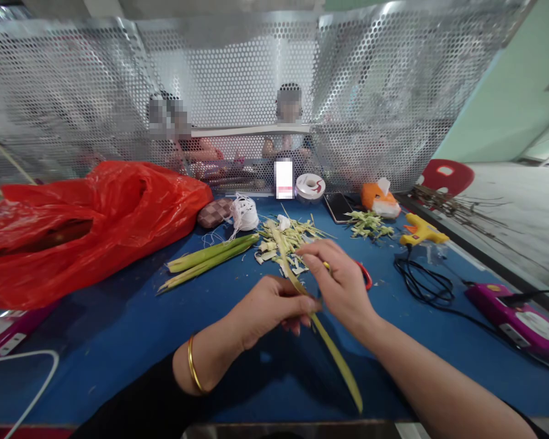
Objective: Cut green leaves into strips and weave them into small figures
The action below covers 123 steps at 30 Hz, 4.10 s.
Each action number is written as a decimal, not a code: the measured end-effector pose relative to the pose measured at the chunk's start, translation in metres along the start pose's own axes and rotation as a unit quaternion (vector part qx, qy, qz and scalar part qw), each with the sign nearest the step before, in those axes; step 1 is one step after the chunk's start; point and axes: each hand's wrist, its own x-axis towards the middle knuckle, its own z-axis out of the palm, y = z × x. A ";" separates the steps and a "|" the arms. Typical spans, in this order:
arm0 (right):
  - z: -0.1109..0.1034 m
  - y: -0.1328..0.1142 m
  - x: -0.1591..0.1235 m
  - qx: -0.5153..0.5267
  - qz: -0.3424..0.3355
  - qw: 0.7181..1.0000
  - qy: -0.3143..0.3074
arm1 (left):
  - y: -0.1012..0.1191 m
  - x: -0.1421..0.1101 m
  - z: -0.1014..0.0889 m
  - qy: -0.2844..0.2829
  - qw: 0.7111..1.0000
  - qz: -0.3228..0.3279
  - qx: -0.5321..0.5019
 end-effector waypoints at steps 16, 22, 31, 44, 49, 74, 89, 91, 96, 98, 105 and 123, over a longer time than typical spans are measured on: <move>0.006 0.003 0.001 0.310 0.271 0.907 -0.085 | 0.008 -0.003 -0.002 0.060 0.995 0.032 -0.077; 0.007 0.007 0.000 0.355 0.300 0.883 -0.062 | 0.004 -0.002 0.000 0.034 0.995 0.019 -0.088; 0.015 0.011 0.000 0.366 0.305 0.878 0.038 | 0.004 -0.003 -0.001 0.019 0.998 0.041 -0.040; 0.022 0.005 -0.008 0.289 0.285 0.914 -0.012 | 0.012 -0.001 -0.014 0.114 0.967 0.156 -0.167; 0.027 -0.005 -0.018 0.275 0.247 0.922 -0.115 | 0.011 0.000 -0.013 0.118 0.969 0.143 -0.162; 0.020 0.005 -0.012 0.239 0.209 0.944 -0.086 | 0.020 -0.003 -0.020 0.124 0.970 0.143 -0.151; 0.023 0.000 -0.015 0.316 0.215 0.923 0.050 | 0.005 0.006 -0.008 0.148 0.971 0.134 -0.129; 0.020 -0.002 -0.014 0.305 0.212 0.927 0.054 | 0.007 0.006 -0.008 0.155 0.969 0.134 -0.136; 0.016 -0.004 -0.013 0.285 0.208 0.934 0.046 | 0.013 0.003 -0.010 0.158 0.971 0.130 -0.121; 0.015 -0.004 -0.014 0.272 0.207 0.939 0.044 | 0.013 0.002 -0.010 0.157 0.972 0.122 -0.124; 0.005 -0.004 -0.004 0.212 0.164 0.963 -0.001 | 0.012 0.002 -0.020 0.102 0.972 0.104 -0.184; 0.012 0.014 0.001 0.380 0.298 0.872 -0.078 | 0.003 0.001 -0.005 0.064 0.996 0.023 -0.065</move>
